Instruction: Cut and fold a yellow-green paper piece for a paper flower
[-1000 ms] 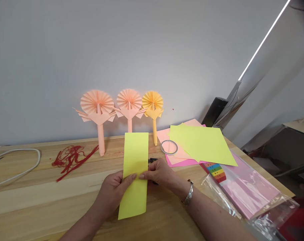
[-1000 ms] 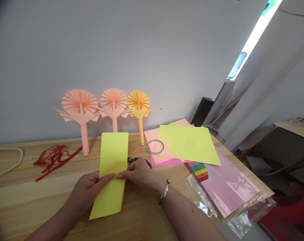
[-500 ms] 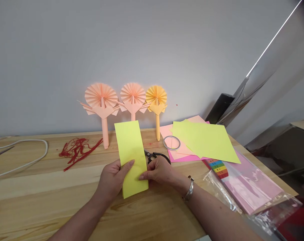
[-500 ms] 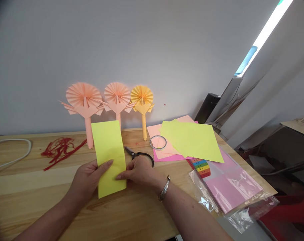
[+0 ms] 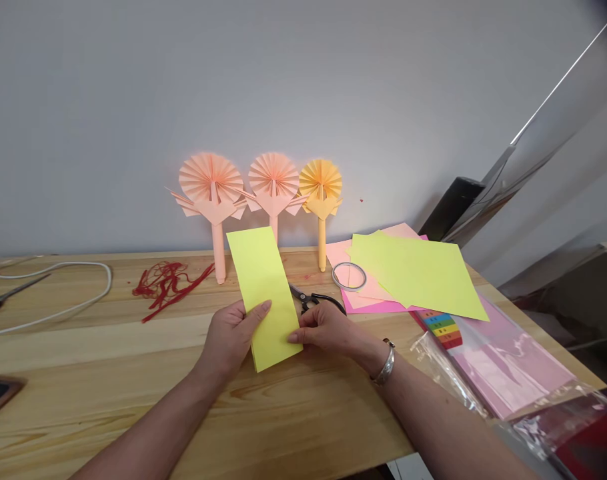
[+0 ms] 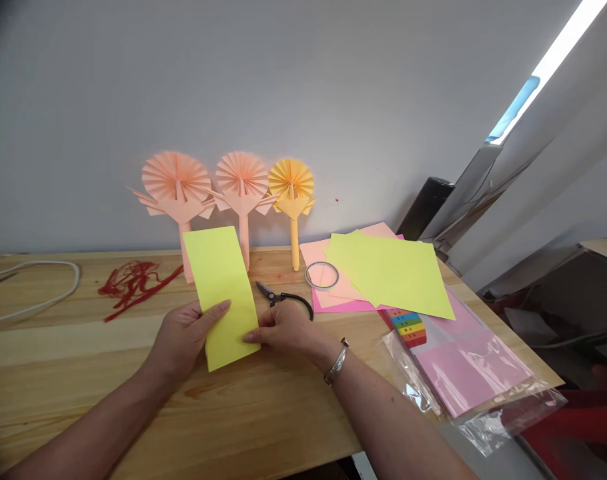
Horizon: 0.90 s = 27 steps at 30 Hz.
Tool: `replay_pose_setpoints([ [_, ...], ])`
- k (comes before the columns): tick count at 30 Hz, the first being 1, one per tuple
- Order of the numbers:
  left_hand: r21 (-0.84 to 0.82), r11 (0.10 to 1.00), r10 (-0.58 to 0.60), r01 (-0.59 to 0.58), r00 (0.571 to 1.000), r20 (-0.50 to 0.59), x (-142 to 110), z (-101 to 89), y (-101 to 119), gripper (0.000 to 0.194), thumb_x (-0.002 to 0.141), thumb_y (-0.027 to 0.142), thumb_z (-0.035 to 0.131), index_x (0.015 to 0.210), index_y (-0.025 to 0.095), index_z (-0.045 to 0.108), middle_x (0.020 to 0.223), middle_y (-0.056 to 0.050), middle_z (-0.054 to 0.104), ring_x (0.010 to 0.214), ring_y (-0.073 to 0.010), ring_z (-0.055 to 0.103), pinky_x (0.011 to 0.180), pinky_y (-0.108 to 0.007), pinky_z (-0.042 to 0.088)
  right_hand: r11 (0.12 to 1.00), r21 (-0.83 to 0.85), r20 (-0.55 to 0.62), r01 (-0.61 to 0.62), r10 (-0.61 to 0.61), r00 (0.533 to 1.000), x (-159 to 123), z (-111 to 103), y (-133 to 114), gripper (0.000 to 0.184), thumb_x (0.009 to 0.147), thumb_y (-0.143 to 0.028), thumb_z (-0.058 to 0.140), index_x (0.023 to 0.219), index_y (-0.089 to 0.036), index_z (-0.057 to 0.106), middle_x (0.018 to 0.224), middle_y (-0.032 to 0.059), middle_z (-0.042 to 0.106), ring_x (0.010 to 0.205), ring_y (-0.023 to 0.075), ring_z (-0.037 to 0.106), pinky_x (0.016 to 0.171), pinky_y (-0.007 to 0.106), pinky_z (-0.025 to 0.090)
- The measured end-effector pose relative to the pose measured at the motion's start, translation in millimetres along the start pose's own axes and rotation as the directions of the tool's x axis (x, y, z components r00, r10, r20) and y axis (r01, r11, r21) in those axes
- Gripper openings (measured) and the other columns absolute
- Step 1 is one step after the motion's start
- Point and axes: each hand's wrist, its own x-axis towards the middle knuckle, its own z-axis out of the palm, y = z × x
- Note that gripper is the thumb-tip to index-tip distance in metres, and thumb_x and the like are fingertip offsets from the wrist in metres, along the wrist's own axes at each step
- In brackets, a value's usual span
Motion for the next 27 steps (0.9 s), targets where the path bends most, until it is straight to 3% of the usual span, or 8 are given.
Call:
replay_pose_setpoints([
  [5, 0.022, 1.0, -0.009, 0.009, 1.0, -0.015, -0.5, 1.8, 1.7, 0.04, 0.067, 0.043, 0.071, 0.092, 0.012, 0.071, 0.072, -0.006, 0.075, 0.063, -0.0224, 0.067, 0.055, -0.031, 0.054, 0.999, 0.034, -0.007, -0.013, 0.014, 1.0, -0.1, 0.4, -2.1, 0.03, 0.068, -0.032, 0.067, 0.049, -0.014, 0.052, 0.05, -0.0048, 0.039, 0.048, 0.0057, 0.029, 0.045, 0.021, 0.021],
  [15, 0.022, 1.0, -0.012, 0.012, 1.0, -0.007, 1.3, 1.4, 0.4, 0.041, 0.068, 0.043, 0.07, 0.093, 0.011, 0.07, 0.073, -0.007, 0.075, 0.063, -0.0228, 0.067, 0.057, -0.032, 0.054, 0.997, 0.062, -0.056, -0.044, 0.048, 0.997, 1.9, 3.7, -0.1, 0.029, 0.065, -0.032, 0.07, 0.048, -0.014, 0.054, 0.048, -0.0035, 0.046, 0.047, 0.0063, 0.035, 0.043, 0.02, 0.024],
  [27, 0.006, 1.0, 0.018, -0.018, 0.999, 0.031, 0.3, -1.5, -1.1, 0.04, 0.07, 0.043, 0.069, 0.095, 0.012, 0.07, 0.077, -0.008, 0.075, 0.067, -0.0239, 0.068, 0.059, -0.032, 0.054, 0.996, 0.055, -0.07, -0.064, 0.067, 0.995, 5.6, 5.3, 7.2, 0.035, 0.059, -0.041, 0.074, 0.048, -0.014, 0.054, 0.048, -0.003, 0.048, 0.047, 0.0075, 0.04, 0.044, 0.02, 0.03],
])
